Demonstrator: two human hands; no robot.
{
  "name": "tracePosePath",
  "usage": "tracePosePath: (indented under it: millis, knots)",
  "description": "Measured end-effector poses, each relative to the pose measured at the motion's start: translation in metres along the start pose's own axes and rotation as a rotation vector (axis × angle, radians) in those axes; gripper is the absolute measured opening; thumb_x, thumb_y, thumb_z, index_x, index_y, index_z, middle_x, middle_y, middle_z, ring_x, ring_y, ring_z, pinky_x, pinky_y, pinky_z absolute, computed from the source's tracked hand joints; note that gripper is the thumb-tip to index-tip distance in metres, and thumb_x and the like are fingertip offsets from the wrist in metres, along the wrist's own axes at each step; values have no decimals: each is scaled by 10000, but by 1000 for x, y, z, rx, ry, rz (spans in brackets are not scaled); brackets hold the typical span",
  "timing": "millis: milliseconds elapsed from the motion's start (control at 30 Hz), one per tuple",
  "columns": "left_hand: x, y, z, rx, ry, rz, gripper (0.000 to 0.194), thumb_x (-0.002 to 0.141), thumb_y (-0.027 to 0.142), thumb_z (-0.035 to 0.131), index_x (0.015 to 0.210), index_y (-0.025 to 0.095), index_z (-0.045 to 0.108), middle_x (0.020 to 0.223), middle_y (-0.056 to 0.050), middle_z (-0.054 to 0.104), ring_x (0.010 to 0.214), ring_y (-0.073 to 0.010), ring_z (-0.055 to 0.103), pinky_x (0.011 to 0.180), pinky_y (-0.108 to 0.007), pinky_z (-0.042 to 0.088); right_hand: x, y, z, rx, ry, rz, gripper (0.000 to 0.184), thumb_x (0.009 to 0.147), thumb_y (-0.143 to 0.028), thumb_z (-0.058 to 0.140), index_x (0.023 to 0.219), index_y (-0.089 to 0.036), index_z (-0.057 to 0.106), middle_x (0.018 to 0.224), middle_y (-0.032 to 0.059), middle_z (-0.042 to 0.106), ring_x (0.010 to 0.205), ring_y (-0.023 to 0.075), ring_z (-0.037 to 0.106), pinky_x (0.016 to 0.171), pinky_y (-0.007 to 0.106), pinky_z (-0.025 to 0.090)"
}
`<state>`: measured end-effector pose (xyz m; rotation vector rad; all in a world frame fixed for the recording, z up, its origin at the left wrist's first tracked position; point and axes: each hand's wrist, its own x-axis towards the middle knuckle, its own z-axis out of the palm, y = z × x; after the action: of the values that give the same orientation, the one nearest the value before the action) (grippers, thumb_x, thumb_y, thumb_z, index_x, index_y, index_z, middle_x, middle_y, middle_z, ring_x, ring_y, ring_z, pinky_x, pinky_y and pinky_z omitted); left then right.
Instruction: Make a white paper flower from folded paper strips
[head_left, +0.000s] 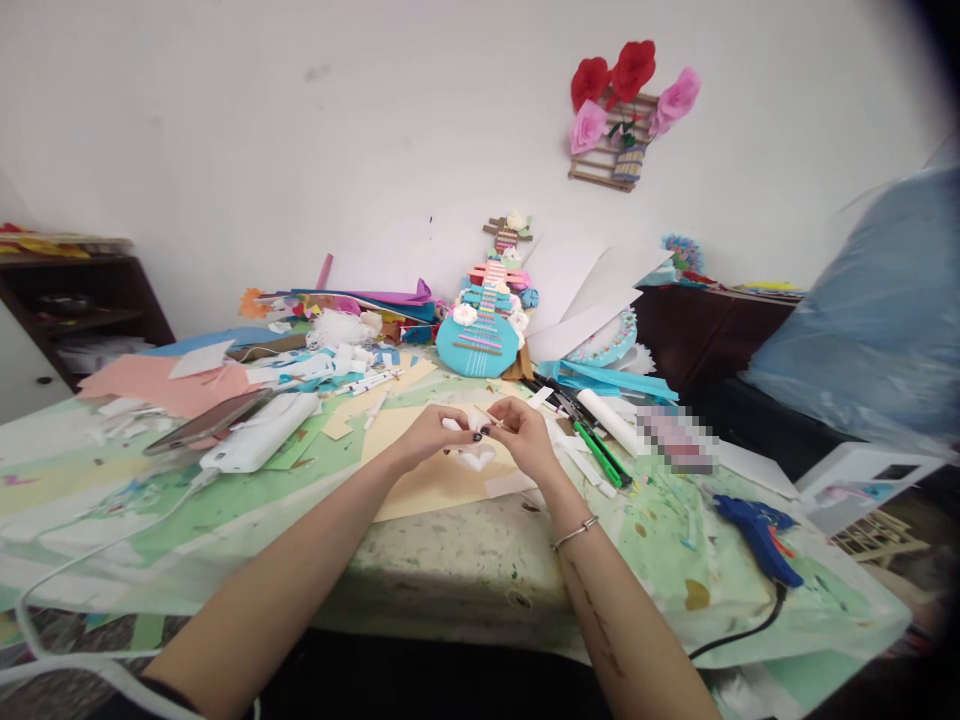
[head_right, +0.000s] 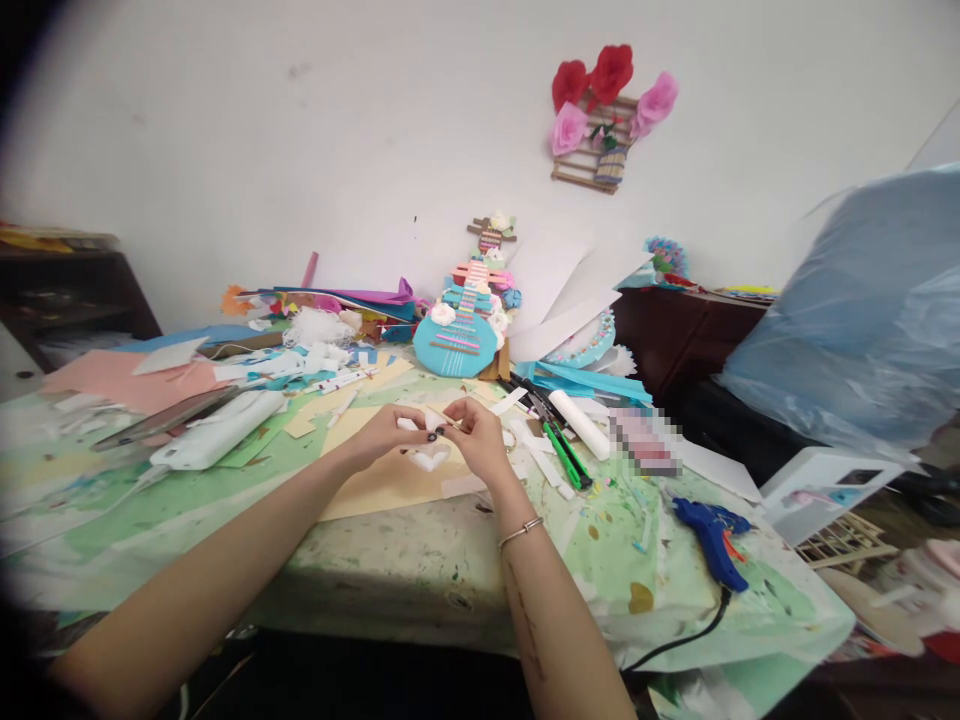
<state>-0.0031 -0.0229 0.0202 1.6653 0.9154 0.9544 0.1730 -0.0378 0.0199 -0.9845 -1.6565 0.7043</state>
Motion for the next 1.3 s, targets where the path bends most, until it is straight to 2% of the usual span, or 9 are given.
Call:
tracePosePath:
  millis: [167, 300, 400, 533, 633, 767, 933, 1100, 1300]
  knots:
    - [2, -2, 0, -74, 61, 1, 105, 576, 199, 642, 633, 118, 611, 577, 3, 581, 536, -105, 511, 528, -213, 370, 1, -1, 0, 35, 37, 2, 206, 637, -247, 632, 792, -173, 518, 678, -37, 486, 454, 46, 302, 427, 191, 246]
    - [1, -1, 0, -122, 11, 18, 105, 561, 115, 589, 662, 129, 564, 676, -29, 647, 617, -125, 562, 592, -231, 410, 0, 0, 0, 48, 34, -3, 190, 641, -235, 626, 783, -175, 516, 685, -37, 497, 452, 45, 308, 423, 191, 246]
    - [1, 0, 0, -151, -42, 39, 192, 550, 83, 582, 733, 139, 558, 689, -26, 657, 660, -137, 585, 627, -245, 430, 0, 1, 0, 28, 9, 0, 195, 643, -246, 628, 791, -179, 519, 674, -36, 505, 448, 47, 311, 415, 189, 243]
    - [1, -1, 0, -139, -85, 49, 229, 560, 98, 615, 787, 126, 604, 735, -37, 662, 676, -142, 602, 626, -246, 436, 0, 0, 0, -17, 22, 2, 180, 647, -266, 626, 767, -181, 521, 650, -36, 494, 440, 47, 308, 404, 184, 239]
    - [1, -2, 0, -118, -55, 28, 187, 571, 141, 662, 753, 116, 624, 743, -47, 667, 665, -140, 608, 613, -241, 436, 0, 0, 0, -45, 54, -1, 164, 643, -253, 628, 746, -182, 522, 634, -38, 491, 445, 52, 323, 416, 185, 262]
    - [2, -3, 1, -151, -15, 30, 234, 552, 199, 728, 750, 121, 631, 743, -47, 672, 670, -147, 621, 635, -260, 462, 0, 3, 1, -66, 109, -19, 191, 643, -266, 632, 778, -189, 520, 665, -20, 547, 486, 75, 393, 462, 199, 325]
    - [2, -4, 1, -172, 24, 38, 266, 522, 244, 767, 706, 122, 618, 709, -40, 663, 664, -161, 628, 639, -277, 479, 0, 5, 1, -83, 103, -31, 191, 646, -294, 640, 753, -186, 523, 684, -5, 588, 517, 89, 436, 492, 208, 342]
    - [1, -3, 2, -174, -20, -20, 288, 531, 240, 769, 732, 123, 600, 704, -30, 659, 649, -154, 627, 588, -242, 446, -1, 3, 2, -121, 79, -46, 157, 654, -298, 647, 691, -178, 554, 619, -22, 548, 484, 76, 356, 466, 204, 290]
    - [2, -7, 5, -208, -118, -18, 286, 553, 240, 757, 750, 121, 586, 736, -40, 659, 653, -144, 612, 593, -235, 435, -2, 2, 3, -145, 68, -48, 134, 667, -304, 639, 687, -176, 606, 537, -45, 468, 471, 77, 325, 456, 207, 268]
